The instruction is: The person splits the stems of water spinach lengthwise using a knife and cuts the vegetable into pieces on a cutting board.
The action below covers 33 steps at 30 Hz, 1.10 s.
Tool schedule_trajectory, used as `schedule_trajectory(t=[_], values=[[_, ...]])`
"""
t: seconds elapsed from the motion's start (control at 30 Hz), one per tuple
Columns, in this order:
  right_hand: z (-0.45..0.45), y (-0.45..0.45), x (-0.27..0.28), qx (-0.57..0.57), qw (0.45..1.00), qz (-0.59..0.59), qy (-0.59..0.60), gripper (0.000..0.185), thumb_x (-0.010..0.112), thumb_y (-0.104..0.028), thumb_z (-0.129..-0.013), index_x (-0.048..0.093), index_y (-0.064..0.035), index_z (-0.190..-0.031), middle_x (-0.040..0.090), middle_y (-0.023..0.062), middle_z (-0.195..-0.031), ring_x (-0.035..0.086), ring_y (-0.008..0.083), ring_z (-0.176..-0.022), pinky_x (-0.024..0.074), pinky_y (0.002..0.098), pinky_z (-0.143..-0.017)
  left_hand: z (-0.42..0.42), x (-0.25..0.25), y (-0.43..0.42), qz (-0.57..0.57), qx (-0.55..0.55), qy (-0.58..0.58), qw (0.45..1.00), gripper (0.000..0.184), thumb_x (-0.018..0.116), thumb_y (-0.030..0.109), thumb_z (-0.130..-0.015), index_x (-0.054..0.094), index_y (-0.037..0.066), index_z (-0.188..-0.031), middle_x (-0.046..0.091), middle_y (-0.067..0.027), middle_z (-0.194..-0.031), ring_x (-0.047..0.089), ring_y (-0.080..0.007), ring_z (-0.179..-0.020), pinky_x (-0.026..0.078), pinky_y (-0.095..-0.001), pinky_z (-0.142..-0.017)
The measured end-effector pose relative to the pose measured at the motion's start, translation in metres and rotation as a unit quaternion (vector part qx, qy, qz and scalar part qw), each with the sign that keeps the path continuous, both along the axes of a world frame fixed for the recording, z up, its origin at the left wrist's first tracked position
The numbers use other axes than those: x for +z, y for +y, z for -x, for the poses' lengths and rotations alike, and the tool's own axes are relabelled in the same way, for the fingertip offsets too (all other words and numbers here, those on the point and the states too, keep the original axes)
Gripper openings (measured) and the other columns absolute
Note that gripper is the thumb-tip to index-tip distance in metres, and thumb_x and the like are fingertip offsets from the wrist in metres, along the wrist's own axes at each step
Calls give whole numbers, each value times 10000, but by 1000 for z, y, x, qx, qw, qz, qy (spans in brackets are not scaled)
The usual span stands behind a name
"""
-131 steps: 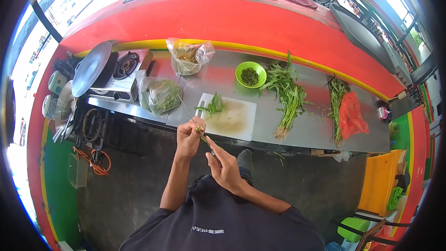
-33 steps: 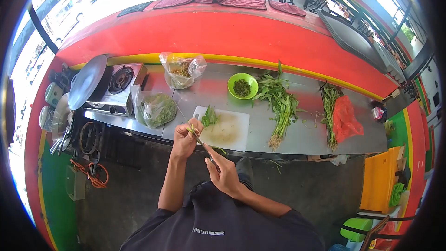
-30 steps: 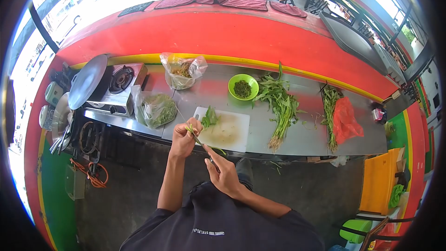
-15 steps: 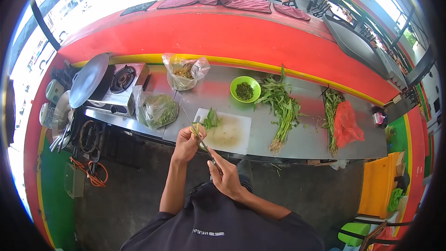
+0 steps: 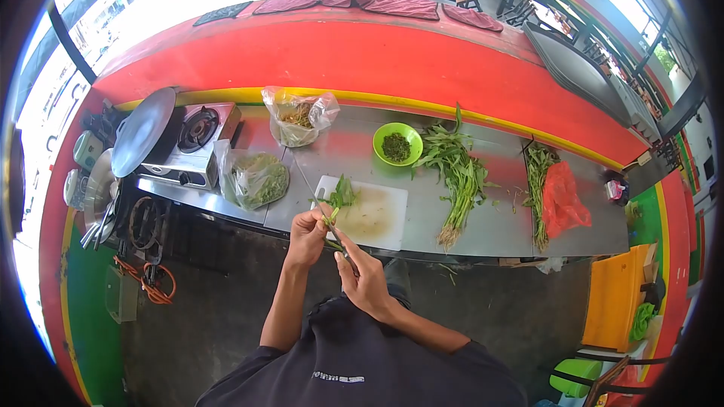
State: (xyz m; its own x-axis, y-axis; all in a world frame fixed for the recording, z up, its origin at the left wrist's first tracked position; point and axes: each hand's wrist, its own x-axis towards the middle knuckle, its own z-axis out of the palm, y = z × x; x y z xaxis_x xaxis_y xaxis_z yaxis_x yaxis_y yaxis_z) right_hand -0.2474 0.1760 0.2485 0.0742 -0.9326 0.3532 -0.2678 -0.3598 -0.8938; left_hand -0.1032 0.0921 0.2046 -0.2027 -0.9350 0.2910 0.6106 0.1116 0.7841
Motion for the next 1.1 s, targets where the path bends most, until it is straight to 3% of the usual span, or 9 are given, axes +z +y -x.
schedule_trajectory(t=[0.03,0.1,0.4,0.7,0.77,1.1], values=[[0,1,0,0,1000,0,0,421,604,-109,-999,535,44,-1385,524,35,-624,493,84,-538,409,257,-526,0,3,1,0,5,4,1000,202,718,245,-951,668,68,-868,564,6,-874,477,-105,-806,368,-268,-720],[0,2,0,11,1000,-22,1,440,604,-88,-994,528,19,-1414,636,113,-779,481,118,-541,433,281,-538,0,3,0,0,11,8,1000,221,709,261,-957,662,68,-862,553,6,-869,468,-108,-809,363,-271,-725],[-2,3,-2,19,1000,-6,23,443,611,-84,-989,527,19,-1412,676,163,-881,478,131,-540,428,293,-533,-4,3,-7,-13,36,9,999,301,679,325,-966,637,53,-844,528,-7,-845,451,-126,-801,347,-282,-716],[-3,8,-8,21,999,-33,5,449,605,-102,-999,521,-1,-1429,544,70,-660,458,108,-507,402,285,-502,-11,-8,-13,10,34,-6,999,296,638,328,-989,639,40,-919,566,-31,-899,490,-143,-839,379,-292,-752],[-2,9,-10,16,999,-39,5,446,604,-105,-1001,523,-1,-1427,555,72,-668,461,107,-508,402,286,-502,-12,-10,-10,-51,25,4,998,275,610,314,-1010,634,45,-961,583,-33,-929,511,-141,-868,399,-294,-788],[-6,5,-8,-3,1000,-27,-8,440,604,-114,-1003,528,13,-1417,584,80,-690,477,97,-517,411,272,-508,-13,-17,-3,-4,-8,2,1000,165,654,224,-994,671,65,-952,616,-13,-957,549,-117,-875,442,-285,-797]])
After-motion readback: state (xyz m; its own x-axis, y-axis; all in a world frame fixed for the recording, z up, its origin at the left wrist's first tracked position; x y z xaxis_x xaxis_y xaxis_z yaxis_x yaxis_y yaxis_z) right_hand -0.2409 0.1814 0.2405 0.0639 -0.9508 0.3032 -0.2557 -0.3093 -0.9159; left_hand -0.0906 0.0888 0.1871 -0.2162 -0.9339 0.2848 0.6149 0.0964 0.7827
